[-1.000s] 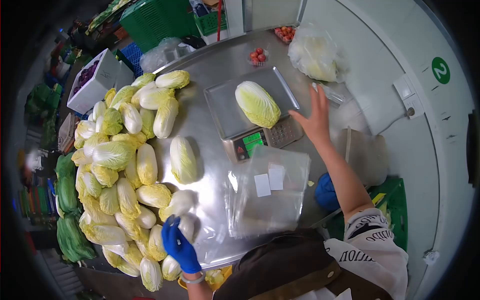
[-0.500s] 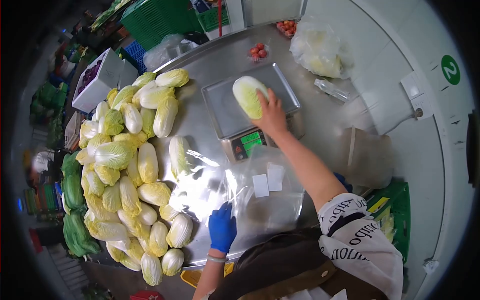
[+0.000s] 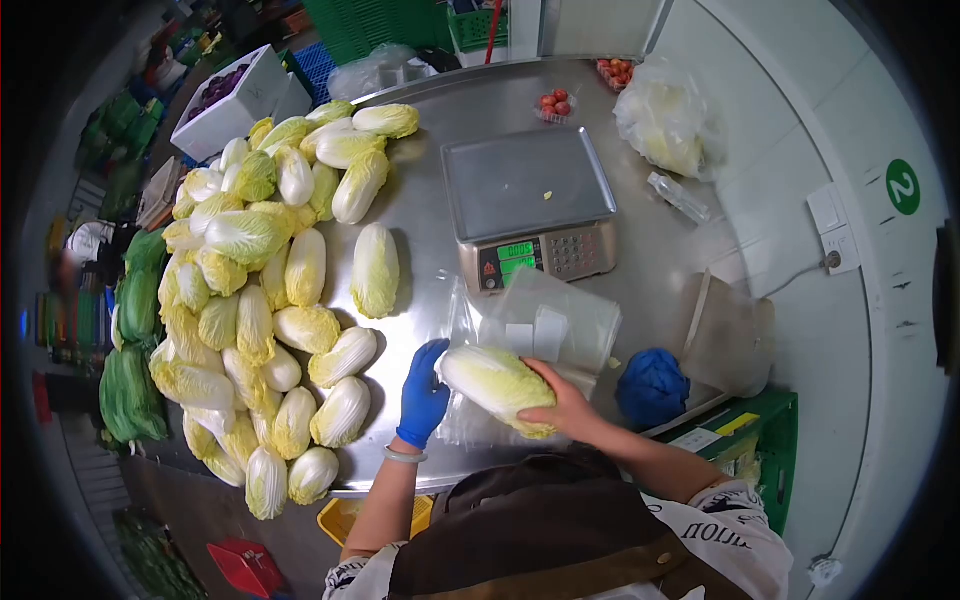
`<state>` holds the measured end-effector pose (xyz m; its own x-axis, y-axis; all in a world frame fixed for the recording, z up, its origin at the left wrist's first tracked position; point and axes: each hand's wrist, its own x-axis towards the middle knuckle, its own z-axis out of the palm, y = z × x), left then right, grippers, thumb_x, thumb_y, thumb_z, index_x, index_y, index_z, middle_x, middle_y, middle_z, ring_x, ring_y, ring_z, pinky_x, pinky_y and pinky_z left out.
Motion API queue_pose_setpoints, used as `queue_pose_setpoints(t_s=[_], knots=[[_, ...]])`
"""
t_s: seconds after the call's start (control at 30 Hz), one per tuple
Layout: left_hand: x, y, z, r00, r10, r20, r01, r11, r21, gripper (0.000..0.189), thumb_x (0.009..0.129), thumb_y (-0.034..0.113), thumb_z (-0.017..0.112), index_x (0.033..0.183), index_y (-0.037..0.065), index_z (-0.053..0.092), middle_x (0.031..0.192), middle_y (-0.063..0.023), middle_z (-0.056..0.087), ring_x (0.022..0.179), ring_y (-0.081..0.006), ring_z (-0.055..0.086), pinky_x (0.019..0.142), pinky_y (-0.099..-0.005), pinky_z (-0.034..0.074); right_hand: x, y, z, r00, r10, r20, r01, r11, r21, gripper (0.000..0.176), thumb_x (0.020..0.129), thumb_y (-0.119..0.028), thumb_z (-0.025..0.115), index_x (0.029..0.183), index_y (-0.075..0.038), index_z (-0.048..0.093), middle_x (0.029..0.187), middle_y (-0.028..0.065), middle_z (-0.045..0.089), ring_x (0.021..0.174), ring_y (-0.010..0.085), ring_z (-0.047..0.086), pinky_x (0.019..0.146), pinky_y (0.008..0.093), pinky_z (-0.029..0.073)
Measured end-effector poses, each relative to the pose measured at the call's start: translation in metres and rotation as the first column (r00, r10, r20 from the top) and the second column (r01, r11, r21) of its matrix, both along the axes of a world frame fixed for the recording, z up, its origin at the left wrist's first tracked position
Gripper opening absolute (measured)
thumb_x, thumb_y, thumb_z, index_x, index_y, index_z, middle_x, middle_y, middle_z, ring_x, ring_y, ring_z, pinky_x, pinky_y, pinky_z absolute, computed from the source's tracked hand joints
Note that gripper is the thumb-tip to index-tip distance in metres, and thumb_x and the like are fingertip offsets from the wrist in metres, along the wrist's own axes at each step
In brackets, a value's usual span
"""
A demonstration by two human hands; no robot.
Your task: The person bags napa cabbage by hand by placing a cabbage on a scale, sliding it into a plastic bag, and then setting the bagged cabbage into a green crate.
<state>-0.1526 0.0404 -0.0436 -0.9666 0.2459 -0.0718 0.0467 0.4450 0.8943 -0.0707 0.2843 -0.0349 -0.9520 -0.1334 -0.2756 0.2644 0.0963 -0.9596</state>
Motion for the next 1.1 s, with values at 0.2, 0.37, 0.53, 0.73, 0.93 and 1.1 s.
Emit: queue_pose_setpoints(t_s=[0.2,0.37,0.53,0.73,0.93,1.1], knots=[[0.045,0.012,0.025,0.785,-0.551,-0.283,0.341,0.765,-0.546,0.080,0.068,-0.007,0.053,0.144,0.017,0.042,0.150,-0.0075,0.039,0.074,-0.0264,0.058,0.065,-0.0350,0.053,0.038,-0.027,-0.025,0.874,-0.027,0.485,0.370,0.684,-0.629,0.054,0.093,-0.033,0.057,0.139,-0.008,0.043,0.132,0.0116,0.055,0.115,0.0287,0.057,0.096,0.0464,0.046],[0.061,-0.006,0.040,0.827,-0.490,-0.275,0.268,0.774,-0.573,0.082,0.067,-0.007,0.053,0.145,0.017,0.041,0.152,-0.0072,0.037,0.072,-0.0262,0.058,0.059,-0.0349,0.053,0.065,-0.060,-0.026,0.812,0.070,0.580,0.529,0.333,-0.781,0.051,0.099,-0.038,0.045,0.140,-0.009,0.041,0.139,0.0116,0.049,0.121,0.0291,0.053,0.096,0.0538,0.046],[0.081,-0.019,0.036,0.788,-0.535,-0.304,0.356,0.800,-0.484,0.081,0.068,-0.007,0.053,0.145,0.015,0.040,0.150,-0.0063,0.039,0.073,-0.0280,0.060,0.059,-0.0377,0.052,0.062,-0.075,-0.021,0.974,-0.132,-0.182,0.161,0.974,0.157,0.063,0.088,-0.023,0.067,0.141,-0.003,0.039,0.138,0.0150,0.046,0.124,0.0305,0.050,0.098,0.0434,0.046],[0.095,-0.048,0.034,0.713,-0.642,-0.283,0.384,0.695,-0.608,0.081,0.073,-0.003,0.054,0.149,0.018,0.034,0.149,-0.0044,0.041,0.066,-0.0239,0.057,0.054,-0.0348,0.051,0.091,-0.091,-0.037,0.846,0.048,0.531,0.487,0.337,-0.806,0.059,0.093,-0.043,0.053,0.140,-0.009,0.042,0.136,0.0142,0.050,0.115,0.0326,0.056,0.088,0.0491,0.052],[0.124,-0.062,0.031,0.654,-0.713,-0.253,0.483,0.651,-0.586,0.077,0.076,-0.001,0.054,0.149,0.017,0.034,0.128,-0.0107,0.058,0.065,-0.0250,0.058,0.056,-0.0365,0.052,0.106,-0.119,-0.033,0.920,-0.309,0.242,0.392,0.726,-0.564,0.051,0.094,-0.022,0.052,0.142,-0.010,0.042,0.135,0.0131,0.052,0.120,0.0250,0.054,0.100,0.0411,0.046],[0.143,-0.056,0.041,0.634,-0.667,-0.390,0.510,0.741,-0.438,0.074,0.078,-0.002,0.054,0.147,0.015,0.036,0.134,-0.0127,0.054,0.066,-0.0289,0.061,0.059,-0.0396,0.052,0.116,-0.127,-0.039,0.838,-0.452,0.306,0.540,0.765,-0.351,0.046,0.099,-0.028,0.047,0.138,-0.004,0.044,0.131,0.0130,0.054,0.119,0.0260,0.054,0.100,0.0394,0.045]])
